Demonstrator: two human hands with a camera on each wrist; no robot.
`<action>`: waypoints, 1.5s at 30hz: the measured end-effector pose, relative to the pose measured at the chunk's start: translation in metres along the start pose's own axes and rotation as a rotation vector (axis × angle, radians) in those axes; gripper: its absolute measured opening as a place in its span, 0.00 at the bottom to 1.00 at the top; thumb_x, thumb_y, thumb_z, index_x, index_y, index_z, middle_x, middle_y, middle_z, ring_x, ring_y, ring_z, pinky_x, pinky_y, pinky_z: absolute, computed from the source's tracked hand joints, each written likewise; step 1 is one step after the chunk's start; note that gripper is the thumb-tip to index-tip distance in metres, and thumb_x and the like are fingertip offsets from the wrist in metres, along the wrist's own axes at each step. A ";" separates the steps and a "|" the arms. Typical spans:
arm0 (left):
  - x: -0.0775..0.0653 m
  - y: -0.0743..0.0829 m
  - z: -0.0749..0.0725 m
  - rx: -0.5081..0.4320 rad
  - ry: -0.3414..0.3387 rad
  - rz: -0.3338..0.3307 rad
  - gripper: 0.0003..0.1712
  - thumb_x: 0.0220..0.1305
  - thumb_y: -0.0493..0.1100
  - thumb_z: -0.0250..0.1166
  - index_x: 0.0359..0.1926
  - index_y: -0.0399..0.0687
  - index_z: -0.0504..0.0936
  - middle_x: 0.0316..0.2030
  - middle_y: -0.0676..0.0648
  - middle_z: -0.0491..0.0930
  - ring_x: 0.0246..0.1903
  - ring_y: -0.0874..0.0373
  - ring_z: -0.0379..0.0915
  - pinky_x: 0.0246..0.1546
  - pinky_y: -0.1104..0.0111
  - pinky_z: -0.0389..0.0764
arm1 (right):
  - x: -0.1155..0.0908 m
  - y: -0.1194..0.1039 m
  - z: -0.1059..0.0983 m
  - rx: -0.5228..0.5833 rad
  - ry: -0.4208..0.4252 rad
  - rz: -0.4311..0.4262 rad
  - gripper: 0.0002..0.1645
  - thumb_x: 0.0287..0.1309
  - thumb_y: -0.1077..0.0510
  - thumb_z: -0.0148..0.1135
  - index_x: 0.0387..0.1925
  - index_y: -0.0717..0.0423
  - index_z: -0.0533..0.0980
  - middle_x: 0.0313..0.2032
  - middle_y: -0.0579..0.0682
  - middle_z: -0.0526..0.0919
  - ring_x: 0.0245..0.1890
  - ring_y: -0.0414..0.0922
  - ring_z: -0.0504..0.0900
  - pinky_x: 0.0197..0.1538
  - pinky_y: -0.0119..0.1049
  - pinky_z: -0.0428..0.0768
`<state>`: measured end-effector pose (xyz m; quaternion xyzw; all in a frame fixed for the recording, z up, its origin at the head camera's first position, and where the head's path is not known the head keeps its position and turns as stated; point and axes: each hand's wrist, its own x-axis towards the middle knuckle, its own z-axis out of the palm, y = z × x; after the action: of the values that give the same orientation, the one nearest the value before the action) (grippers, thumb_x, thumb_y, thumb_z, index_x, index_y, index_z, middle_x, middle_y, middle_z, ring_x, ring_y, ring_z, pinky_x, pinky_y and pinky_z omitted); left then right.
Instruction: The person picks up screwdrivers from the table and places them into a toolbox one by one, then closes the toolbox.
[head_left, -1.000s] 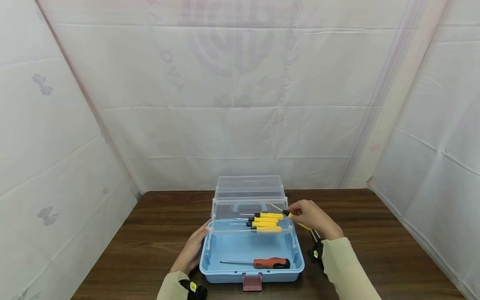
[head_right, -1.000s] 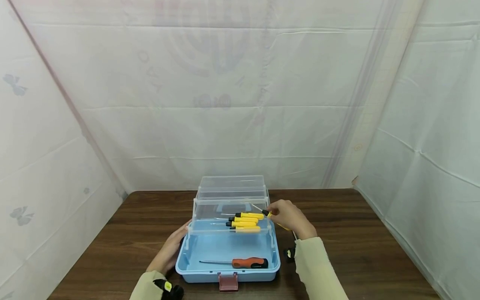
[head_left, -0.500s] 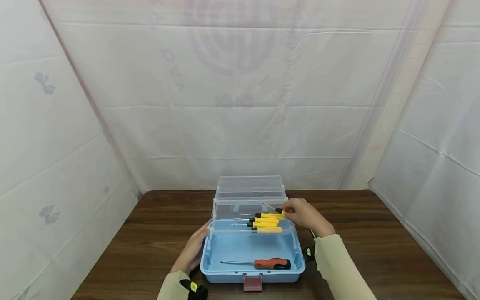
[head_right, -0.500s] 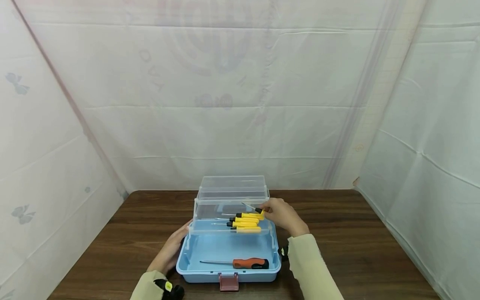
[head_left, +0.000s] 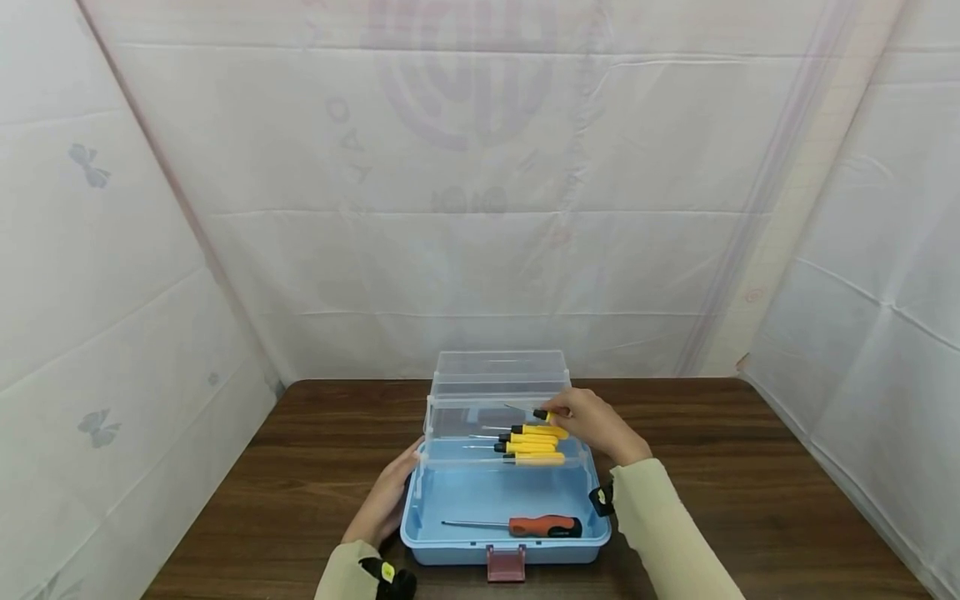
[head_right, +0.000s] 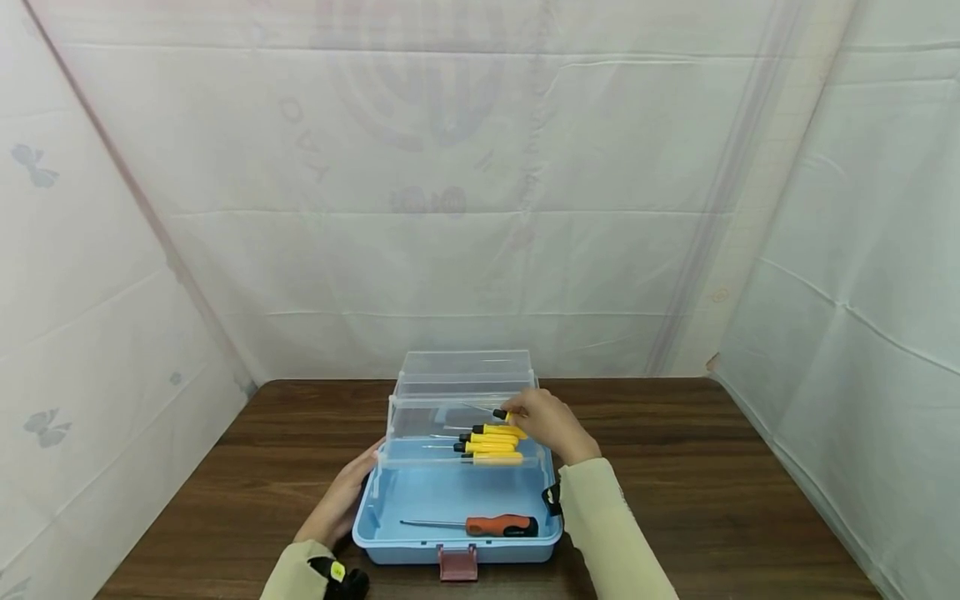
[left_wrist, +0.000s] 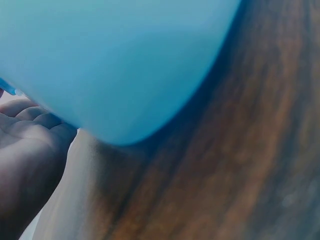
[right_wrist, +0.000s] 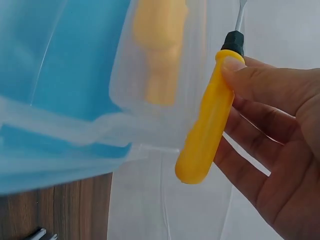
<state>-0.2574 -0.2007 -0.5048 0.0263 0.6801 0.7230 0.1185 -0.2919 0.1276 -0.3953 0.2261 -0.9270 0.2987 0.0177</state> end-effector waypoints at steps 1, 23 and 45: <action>0.000 0.000 0.000 0.001 0.001 -0.001 0.38 0.73 0.59 0.45 0.76 0.48 0.48 0.75 0.36 0.43 0.73 0.37 0.40 0.70 0.42 0.50 | 0.001 -0.001 0.001 0.000 0.002 0.003 0.14 0.59 0.65 0.63 0.47 0.57 0.83 0.38 0.47 0.84 0.33 0.40 0.74 0.43 0.36 0.82; 0.001 -0.001 -0.001 0.011 0.016 -0.023 0.39 0.72 0.61 0.46 0.76 0.49 0.49 0.75 0.36 0.45 0.72 0.36 0.43 0.69 0.42 0.54 | 0.008 -0.014 0.020 -0.073 0.079 -0.046 0.13 0.56 0.67 0.64 0.44 0.56 0.84 0.43 0.48 0.86 0.40 0.42 0.82 0.47 0.39 0.84; 0.002 0.000 0.000 0.006 -0.001 -0.014 0.40 0.72 0.63 0.45 0.76 0.49 0.48 0.75 0.36 0.44 0.73 0.36 0.42 0.69 0.41 0.52 | 0.009 -0.014 0.031 -0.174 0.159 -0.084 0.11 0.56 0.67 0.65 0.40 0.55 0.85 0.40 0.48 0.87 0.40 0.44 0.84 0.47 0.41 0.84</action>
<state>-0.2591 -0.2004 -0.5051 0.0222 0.6824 0.7201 0.1238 -0.2910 0.0960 -0.4117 0.2379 -0.9348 0.2333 0.1230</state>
